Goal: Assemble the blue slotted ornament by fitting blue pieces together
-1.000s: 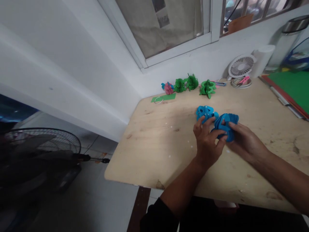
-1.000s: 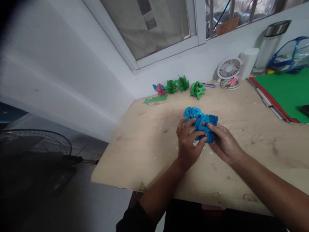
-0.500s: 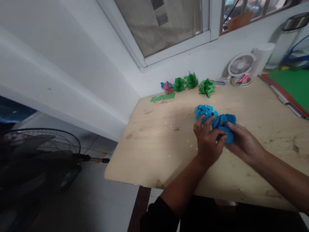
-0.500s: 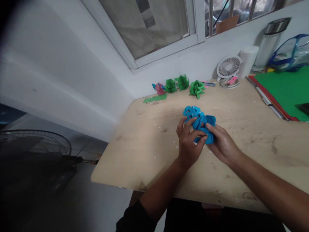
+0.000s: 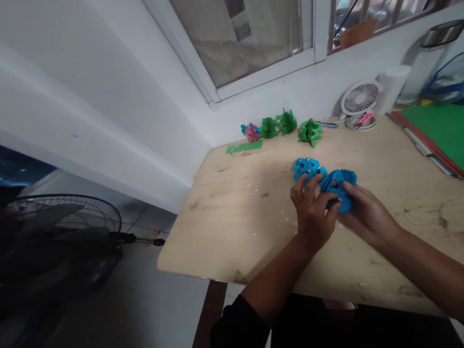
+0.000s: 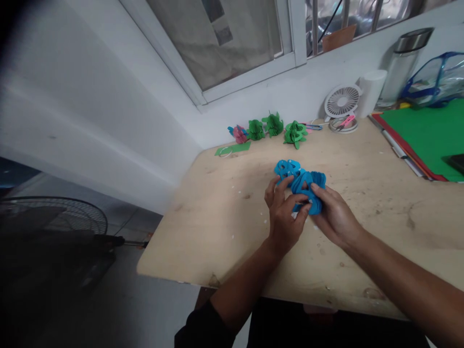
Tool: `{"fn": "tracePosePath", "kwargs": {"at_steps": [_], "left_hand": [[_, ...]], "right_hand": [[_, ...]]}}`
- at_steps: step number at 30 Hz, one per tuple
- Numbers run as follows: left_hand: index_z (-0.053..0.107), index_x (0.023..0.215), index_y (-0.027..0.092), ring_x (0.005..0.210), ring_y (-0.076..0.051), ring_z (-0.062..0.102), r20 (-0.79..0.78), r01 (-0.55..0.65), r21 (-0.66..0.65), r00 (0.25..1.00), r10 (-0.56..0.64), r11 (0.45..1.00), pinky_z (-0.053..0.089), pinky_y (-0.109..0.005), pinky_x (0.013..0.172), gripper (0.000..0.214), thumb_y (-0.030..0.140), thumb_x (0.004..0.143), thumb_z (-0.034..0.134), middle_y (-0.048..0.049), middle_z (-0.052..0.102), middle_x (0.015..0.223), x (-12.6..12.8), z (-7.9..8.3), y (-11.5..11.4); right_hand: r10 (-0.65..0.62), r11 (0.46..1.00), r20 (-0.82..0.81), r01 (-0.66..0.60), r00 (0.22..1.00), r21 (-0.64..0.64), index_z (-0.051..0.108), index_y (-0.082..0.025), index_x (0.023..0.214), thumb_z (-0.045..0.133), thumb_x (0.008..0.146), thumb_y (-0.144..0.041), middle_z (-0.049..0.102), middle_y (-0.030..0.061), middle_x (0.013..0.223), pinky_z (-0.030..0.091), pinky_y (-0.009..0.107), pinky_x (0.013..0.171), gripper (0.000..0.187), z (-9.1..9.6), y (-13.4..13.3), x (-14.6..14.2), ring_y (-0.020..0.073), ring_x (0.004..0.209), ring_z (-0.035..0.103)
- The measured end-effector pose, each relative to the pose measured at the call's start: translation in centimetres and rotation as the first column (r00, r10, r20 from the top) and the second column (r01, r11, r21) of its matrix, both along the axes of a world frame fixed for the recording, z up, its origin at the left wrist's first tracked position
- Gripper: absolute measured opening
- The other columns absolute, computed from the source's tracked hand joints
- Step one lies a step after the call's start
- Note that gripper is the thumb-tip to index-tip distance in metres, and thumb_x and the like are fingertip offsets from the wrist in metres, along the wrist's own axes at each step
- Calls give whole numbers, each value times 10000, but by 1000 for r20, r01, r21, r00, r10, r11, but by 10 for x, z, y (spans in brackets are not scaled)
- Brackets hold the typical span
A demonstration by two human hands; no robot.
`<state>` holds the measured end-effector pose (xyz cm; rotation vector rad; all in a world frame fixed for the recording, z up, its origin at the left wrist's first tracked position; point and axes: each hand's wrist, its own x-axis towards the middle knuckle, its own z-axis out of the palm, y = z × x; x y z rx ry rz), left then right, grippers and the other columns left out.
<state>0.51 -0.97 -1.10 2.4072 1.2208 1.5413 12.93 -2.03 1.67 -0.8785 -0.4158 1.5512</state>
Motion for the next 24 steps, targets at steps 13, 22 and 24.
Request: {"fn": "tracePosePath", "kwargs": {"at_steps": [13,22,24], "left_hand": [[701,848,209,1398,-303,385,-34,10,-43,999,-12,999,372,-533,1132,54,251,871,676,-67,569,1376,1,-3,0],[687,908,212,1383,-298,400,-28,-6,-19,1000,6,1000,377,-531,1123,47,228,868,668,-74,576,1368,3,-3,-1],[692,937,218,1382,-294,404,-22,-7,-19,1000,7,1000,383,-526,1122,70,232,877,657,-74,576,1369,3,-3,-2]], "right_hand": [[24,999,19,-25,1000,37,760,-263,791,830,742,-376,732,-22,840,545,213,632,142,-4,-1,0,127,711,627],[5,999,2,-5,1000,33,759,-260,828,795,781,-375,739,-17,863,549,227,719,129,-4,-1,1,132,753,648],[12,999,4,-12,1000,30,756,-259,824,791,783,-375,738,-16,866,545,227,706,127,-3,-1,1,132,747,648]]}}
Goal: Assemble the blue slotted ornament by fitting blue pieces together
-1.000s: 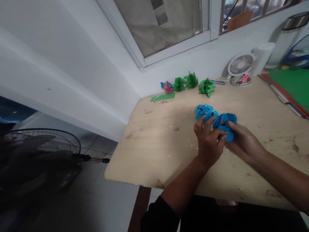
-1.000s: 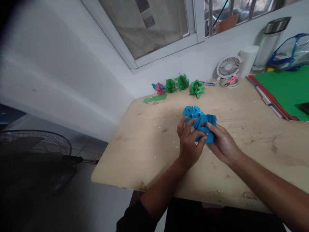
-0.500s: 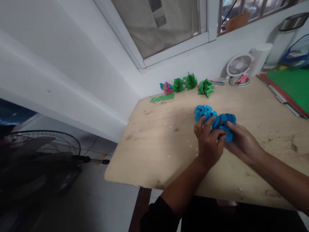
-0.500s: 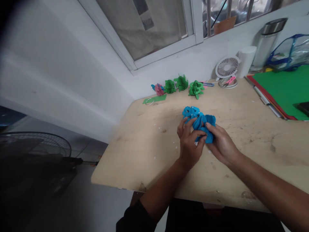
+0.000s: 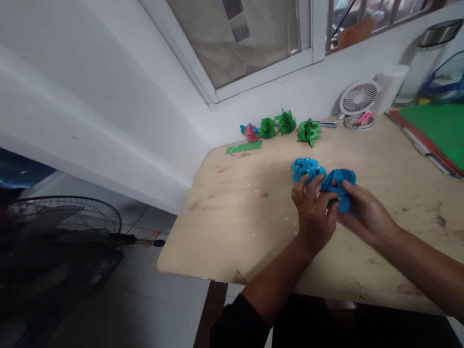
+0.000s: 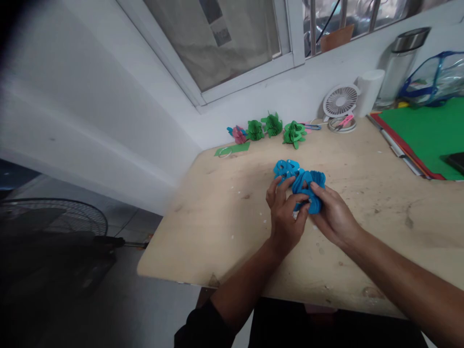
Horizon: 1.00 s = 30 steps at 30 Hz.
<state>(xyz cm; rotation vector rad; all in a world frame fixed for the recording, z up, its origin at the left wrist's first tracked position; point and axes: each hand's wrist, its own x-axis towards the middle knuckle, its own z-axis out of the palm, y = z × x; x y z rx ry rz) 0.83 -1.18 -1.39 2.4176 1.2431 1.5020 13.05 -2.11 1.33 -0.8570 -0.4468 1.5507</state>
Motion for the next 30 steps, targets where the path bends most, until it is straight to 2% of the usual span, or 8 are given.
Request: {"fn": "tracePosePath", "kwargs": {"at_steps": [13,19,22,26,30], "left_hand": [[684,856,217,1379,-289,412,12,38,-7,999,-38,999,383,-504,1126,98,194,895,597,-61,580,1345,0,-1,1],[659,864,211,1370,-289,426,35,57,44,998,-58,997,385,-506,1115,71,155,832,630,-73,598,1329,2,0,0],[647,890,220,1373,-286,428,20,37,22,999,-37,999,386,-514,1112,92,160,820,641,-64,608,1326,2,1,0],[647,946,218,1369,-286,436,40,28,-3,999,-28,1000,393,-519,1115,95,215,851,644,-72,612,1327,0,2,0],[654,896,215,1366,-278,436,35,34,-9,999,-34,999,400,-500,1119,48,241,900,613,-71,612,1320,0,2,1]], "right_hand": [[28,999,55,-29,998,23,747,-279,828,822,754,-427,733,-18,823,555,252,717,182,-4,-1,-2,148,757,652],[25,1000,60,-26,998,14,749,-277,861,757,808,-435,754,0,911,567,283,770,167,-4,2,4,179,841,691],[24,1000,58,-25,998,16,748,-284,880,750,816,-436,759,-1,956,566,291,818,165,-6,3,6,185,896,698],[11,1000,62,-12,998,24,747,-288,871,747,820,-437,760,1,953,568,319,859,158,-4,2,4,197,927,694],[25,1000,42,-25,999,3,757,-286,850,808,755,-434,760,-6,890,579,304,791,183,0,1,1,185,845,690]]}}
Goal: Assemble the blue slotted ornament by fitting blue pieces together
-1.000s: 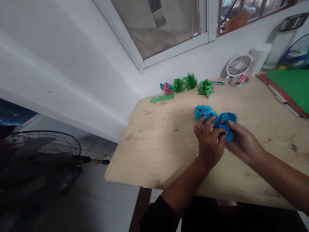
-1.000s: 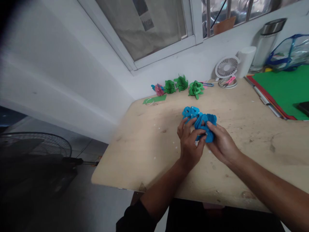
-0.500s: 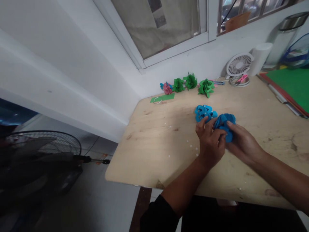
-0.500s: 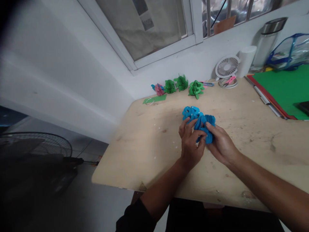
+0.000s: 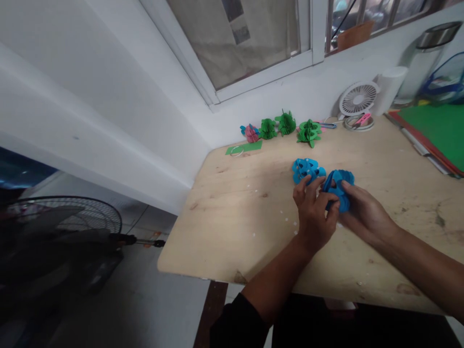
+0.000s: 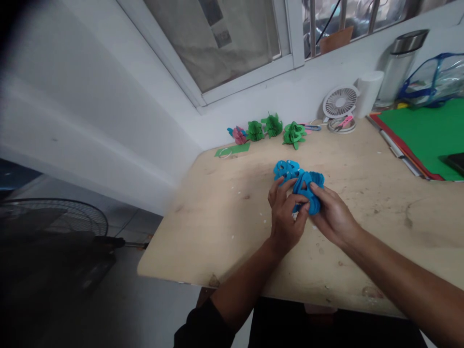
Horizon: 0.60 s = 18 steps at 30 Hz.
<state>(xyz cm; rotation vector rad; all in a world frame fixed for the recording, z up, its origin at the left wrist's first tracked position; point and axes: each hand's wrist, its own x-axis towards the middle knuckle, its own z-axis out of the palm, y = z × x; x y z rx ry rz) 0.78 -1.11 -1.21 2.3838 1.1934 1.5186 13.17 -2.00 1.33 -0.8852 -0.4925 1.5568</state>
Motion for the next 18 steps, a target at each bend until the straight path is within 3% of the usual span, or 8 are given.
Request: {"fn": "tracePosePath", "kwargs": {"at_steps": [4,10,18], "left_hand": [[621,873,197,1370,-269,431,-12,18,27,1000,-18,999,400,-485,1122,112,247,944,550,-91,611,1310,0,-1,1],[588,893,199,1381,-261,410,-49,32,16,998,-31,999,387,-482,1136,145,256,973,481,-112,585,1311,-2,1,0],[590,781,204,1348,-300,434,76,158,24,984,-160,987,415,-511,1107,107,261,858,639,-96,594,1261,-6,10,-6]], "right_hand": [[2,1000,-7,-2,1000,9,763,-292,837,826,734,-431,759,-13,864,578,273,745,184,1,-1,-1,166,798,680],[-5,1000,3,5,1000,20,763,-283,855,784,781,-433,761,-6,900,573,289,808,169,-3,2,2,181,866,688],[-36,998,-48,34,998,-53,756,-283,838,754,800,-424,771,-14,883,565,317,883,146,-1,8,14,199,890,698]]}}
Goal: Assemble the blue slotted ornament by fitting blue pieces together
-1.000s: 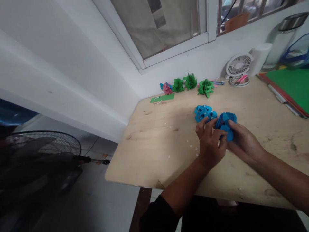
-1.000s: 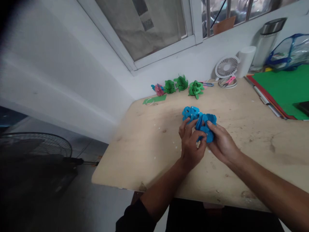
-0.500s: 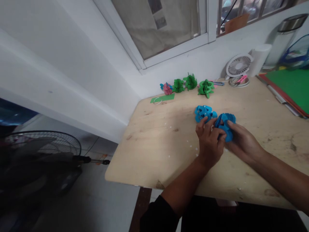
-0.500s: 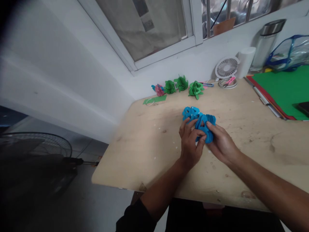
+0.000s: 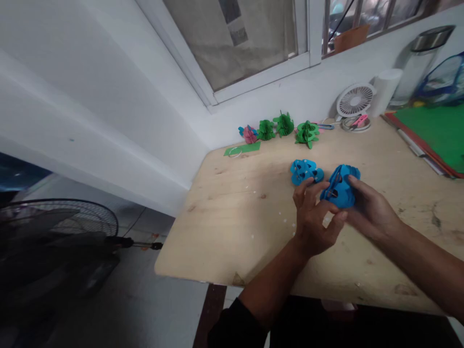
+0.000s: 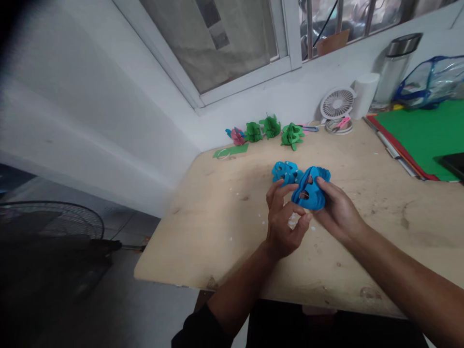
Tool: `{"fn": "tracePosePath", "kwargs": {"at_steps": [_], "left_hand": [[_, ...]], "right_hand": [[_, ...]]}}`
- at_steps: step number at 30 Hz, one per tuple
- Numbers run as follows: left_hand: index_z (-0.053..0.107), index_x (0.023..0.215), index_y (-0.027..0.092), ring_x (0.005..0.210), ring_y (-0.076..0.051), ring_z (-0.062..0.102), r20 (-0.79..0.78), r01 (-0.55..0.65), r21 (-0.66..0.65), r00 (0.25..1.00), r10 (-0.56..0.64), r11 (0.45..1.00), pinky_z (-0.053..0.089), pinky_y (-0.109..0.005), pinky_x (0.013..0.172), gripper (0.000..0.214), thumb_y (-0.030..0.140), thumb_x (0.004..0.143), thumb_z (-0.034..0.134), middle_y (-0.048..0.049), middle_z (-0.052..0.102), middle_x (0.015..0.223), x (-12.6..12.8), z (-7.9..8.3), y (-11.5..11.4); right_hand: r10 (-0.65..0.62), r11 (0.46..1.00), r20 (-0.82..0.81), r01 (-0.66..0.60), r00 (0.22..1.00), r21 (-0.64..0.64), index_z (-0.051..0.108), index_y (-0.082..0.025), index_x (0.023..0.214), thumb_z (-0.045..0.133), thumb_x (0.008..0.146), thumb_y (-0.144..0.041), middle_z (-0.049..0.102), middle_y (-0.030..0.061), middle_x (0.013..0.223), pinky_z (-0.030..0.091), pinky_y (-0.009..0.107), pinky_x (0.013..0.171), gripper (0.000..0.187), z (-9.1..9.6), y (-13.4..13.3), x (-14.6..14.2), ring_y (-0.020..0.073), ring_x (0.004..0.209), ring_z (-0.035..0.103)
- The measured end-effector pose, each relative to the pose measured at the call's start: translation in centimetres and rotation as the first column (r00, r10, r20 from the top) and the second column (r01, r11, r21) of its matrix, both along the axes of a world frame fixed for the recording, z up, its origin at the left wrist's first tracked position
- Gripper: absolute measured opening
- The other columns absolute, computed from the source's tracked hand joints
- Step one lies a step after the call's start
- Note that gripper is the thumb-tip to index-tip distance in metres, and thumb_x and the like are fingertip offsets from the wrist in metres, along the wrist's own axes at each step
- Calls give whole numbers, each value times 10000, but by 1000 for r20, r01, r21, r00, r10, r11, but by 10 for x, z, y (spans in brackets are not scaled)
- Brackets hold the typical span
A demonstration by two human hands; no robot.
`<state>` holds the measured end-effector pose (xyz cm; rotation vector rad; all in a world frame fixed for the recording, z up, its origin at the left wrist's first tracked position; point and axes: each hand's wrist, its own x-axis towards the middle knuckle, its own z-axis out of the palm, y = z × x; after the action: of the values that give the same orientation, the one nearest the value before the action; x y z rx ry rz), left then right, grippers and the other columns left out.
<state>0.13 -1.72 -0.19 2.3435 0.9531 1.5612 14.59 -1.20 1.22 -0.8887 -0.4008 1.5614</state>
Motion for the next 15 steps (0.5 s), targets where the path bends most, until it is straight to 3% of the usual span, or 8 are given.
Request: {"fn": "tracePosePath", "kwargs": {"at_steps": [6,10,12,15], "left_hand": [[584,804,208,1186,-255,561,87,85,47,992,-89,995,494,-468,1023,90,129,807,629,-72,668,1065,0,3,3],[597,839,208,1089,-234,603,172,98,42,980,-103,994,527,-438,953,143,71,814,564,-54,675,936,-2,5,4],[601,888,196,1009,-214,625,278,97,-6,956,-92,995,537,-413,914,113,103,835,563,-54,665,911,-4,5,5],[604,967,176,919,-186,641,378,116,-203,925,-32,972,542,-364,855,109,213,864,606,-62,658,944,-7,3,10]], "right_hand": [[-18,1000,-63,17,998,-21,753,-277,823,719,830,-367,778,-25,876,577,240,740,96,6,-1,0,149,781,693],[-5,1000,-14,5,1000,8,742,-283,798,731,813,-385,766,-19,818,581,266,674,104,5,-1,1,164,716,686],[-7,1000,19,7,1000,1,744,-289,820,741,798,-401,765,-11,812,588,307,674,115,4,-2,1,186,698,684],[19,999,57,-17,998,-28,745,-282,827,775,759,-409,761,-2,795,589,331,697,147,2,-3,-1,197,685,680]]}}
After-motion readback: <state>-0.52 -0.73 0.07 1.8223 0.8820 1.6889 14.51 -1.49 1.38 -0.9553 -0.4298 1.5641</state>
